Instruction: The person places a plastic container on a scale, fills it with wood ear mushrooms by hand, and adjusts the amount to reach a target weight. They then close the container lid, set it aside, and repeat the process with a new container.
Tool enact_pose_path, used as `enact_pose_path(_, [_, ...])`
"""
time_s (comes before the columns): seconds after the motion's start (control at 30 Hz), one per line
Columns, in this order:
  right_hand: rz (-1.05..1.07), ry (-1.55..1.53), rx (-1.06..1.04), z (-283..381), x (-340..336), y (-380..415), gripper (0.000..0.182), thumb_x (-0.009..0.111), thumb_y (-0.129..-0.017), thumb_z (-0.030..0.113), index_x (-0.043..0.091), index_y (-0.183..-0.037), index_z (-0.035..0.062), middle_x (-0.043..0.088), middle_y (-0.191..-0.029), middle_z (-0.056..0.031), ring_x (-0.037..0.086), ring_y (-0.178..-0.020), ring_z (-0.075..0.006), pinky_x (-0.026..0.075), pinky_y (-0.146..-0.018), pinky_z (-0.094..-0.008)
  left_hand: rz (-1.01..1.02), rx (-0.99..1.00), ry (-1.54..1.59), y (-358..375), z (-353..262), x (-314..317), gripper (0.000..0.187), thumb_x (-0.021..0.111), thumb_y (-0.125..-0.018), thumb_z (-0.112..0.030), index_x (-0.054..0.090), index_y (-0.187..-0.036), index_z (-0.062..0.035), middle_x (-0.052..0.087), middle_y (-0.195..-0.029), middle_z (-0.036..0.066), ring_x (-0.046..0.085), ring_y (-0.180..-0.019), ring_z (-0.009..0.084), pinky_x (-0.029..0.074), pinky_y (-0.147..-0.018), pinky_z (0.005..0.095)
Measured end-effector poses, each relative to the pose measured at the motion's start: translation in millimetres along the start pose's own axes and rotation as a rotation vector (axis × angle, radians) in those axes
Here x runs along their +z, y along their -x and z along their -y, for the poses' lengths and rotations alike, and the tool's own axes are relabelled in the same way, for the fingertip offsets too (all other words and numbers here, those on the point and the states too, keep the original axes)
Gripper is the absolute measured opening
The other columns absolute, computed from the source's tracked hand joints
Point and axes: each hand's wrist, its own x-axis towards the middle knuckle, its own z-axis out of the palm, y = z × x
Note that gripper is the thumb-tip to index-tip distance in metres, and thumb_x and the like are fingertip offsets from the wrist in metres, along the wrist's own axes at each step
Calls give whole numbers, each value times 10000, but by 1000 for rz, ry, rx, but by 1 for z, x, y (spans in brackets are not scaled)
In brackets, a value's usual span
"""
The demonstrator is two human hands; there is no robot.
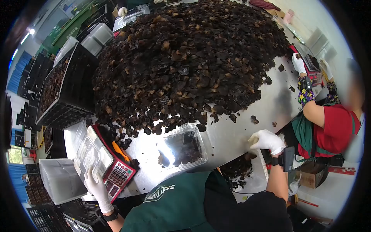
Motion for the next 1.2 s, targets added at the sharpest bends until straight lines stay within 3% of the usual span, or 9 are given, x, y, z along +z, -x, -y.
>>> enact_pose_path(0.1, [-296,208,-151,40,-9,-38,366,752,-723,184,711,-1058,43,722,-907,-115,693,-829,-294,547,-791,-372,4,0,17,2,-3,0,379,605,-866,17,579,-1243,-13,589,-1192,175,563,-1133,347,431,-991,407])
enact_pose_path(0.17, [-472,-74,-407,88,-16,-78,446,736,-737,189,668,-1157,59,683,-1081,-126,657,-998,-300,518,-901,-371,22,6,25,2,-1,-1,379,620,-864,9,585,-1239,-25,600,-1169,178,572,-1113,355,440,-974,412])
enact_pose_path(0.3, [-638,89,-749,201,-33,-157,651,733,-750,214,527,-1360,113,502,-1381,-155,483,-1265,-327,418,-1059,-394,2,7,28,5,-1,-1,377,631,-871,-7,581,-1244,-32,600,-1178,179,574,-1112,356,444,-969,421])
enact_pose_path(0.43, [-659,212,-885,280,-25,-241,682,750,-743,212,508,-1377,131,503,-1366,-143,507,-1214,-332,453,-1030,-408,-55,-26,39,10,-7,-5,423,624,-874,-1,556,-1290,-38,567,-1239,182,548,-1168,358,429,-1007,422])
enact_pose_path(0.57, [-691,329,-835,314,-11,-270,450,768,-733,181,626,-1155,121,608,-1119,-69,605,-1047,-266,511,-901,-385,-72,-110,54,21,-11,-9,431,606,-867,31,561,-1290,-30,562,-1258,175,543,-1192,342,419,-1026,410])
enact_pose_path(0.7, [-614,-131,-806,311,-3,-275,261,732,-761,78,712,-1020,101,659,-869,-66,606,-699,-200,521,-723,-308,-91,-143,49,29,-11,-9,417,614,-853,43,580,-1264,-16,570,-1263,168,548,-1193,330,423,-1022,400])
enact_pose_path(0.87, [-367,-462,-708,295,-16,-226,309,709,-800,71,728,-1107,101,561,-673,33,476,-631,-42,457,-651,-217,-178,-123,169,28,-36,-9,365,593,-836,98,626,-1186,-3,613,-1184,159,589,-1122,318,455,-975,379])
enact_pose_path(1.03, [-369,-397,-636,239,-25,-169,257,678,-819,72,724,-1072,63,537,-682,60,368,-615,-36,346,-572,-212,72,197,343,40,-77,34,377,605,-776,110,648,-1122,-33,631,-1116,138,600,-1051,315,472,-918,403])
enact_pose_path(1.2, [-171,-376,-373,117,-28,-88,274,643,-815,50,716,-1077,13,717,-953,-40,569,-760,-56,461,-676,-227,245,411,290,72,-65,88,413,610,-770,76,611,-1164,-45,617,-1152,109,586,-1066,296,447,-916,409])
